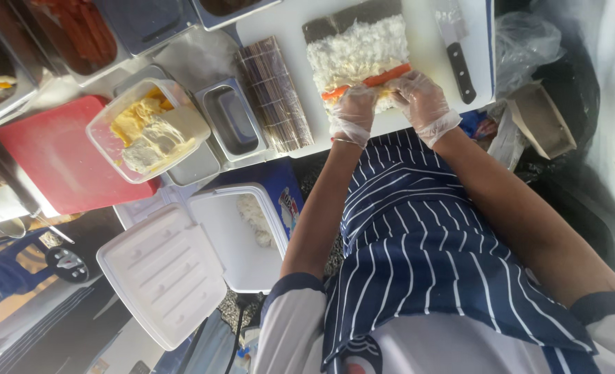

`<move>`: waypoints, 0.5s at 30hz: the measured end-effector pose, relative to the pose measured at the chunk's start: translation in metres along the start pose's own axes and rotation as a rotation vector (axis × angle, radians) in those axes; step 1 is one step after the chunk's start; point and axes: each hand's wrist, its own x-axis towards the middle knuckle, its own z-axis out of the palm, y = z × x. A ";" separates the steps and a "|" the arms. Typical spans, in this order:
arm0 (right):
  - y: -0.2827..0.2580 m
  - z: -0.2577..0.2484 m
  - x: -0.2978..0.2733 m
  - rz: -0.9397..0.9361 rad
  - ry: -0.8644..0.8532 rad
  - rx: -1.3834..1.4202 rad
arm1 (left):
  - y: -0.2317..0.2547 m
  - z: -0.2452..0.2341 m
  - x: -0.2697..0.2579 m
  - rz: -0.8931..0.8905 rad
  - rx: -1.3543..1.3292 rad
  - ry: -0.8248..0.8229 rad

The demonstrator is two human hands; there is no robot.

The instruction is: The person prepares a sushi roll by cutting a block of tofu, spreading rice on seaweed, adding ingredients, and then rolling it using a bamboo mat.

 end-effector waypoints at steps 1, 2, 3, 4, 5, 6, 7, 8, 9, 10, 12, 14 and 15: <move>-0.004 -0.001 -0.004 -0.192 -0.059 -0.436 | -0.003 -0.003 -0.005 0.033 -0.023 0.049; -0.010 -0.003 -0.012 -0.390 -0.107 -0.868 | -0.011 -0.008 -0.012 0.071 -0.044 0.097; -0.015 -0.004 -0.016 -0.590 -0.145 -1.301 | -0.016 -0.009 -0.013 0.111 -0.066 0.144; -0.016 -0.004 -0.017 -0.383 -0.071 -0.885 | -0.018 -0.006 -0.015 0.099 -0.057 0.135; -0.015 -0.003 -0.012 -0.180 -0.002 -0.466 | -0.022 -0.004 -0.015 0.088 -0.047 0.126; -0.016 -0.006 -0.007 0.016 0.065 -0.051 | -0.021 0.002 -0.014 0.078 -0.042 0.123; -0.012 -0.009 -0.008 0.019 0.082 0.032 | -0.017 0.008 -0.015 0.095 -0.049 0.117; -0.010 -0.009 -0.002 0.019 0.085 0.112 | -0.013 0.012 -0.009 0.110 -0.051 0.124; -0.012 -0.008 0.004 0.021 0.087 0.191 | -0.010 0.014 -0.002 0.124 -0.052 0.131; -0.011 -0.010 0.001 -0.208 0.068 -0.290 | -0.006 0.017 0.001 0.100 -0.001 0.063; -0.012 -0.013 -0.009 -0.657 0.022 -1.253 | 0.003 0.025 0.013 0.047 0.100 -0.076; -0.015 -0.010 -0.016 -0.633 0.069 -1.232 | 0.015 0.029 0.016 -0.060 0.256 -0.137; -0.017 -0.008 -0.020 -0.621 0.092 -1.221 | 0.020 0.026 0.015 -0.113 0.334 -0.167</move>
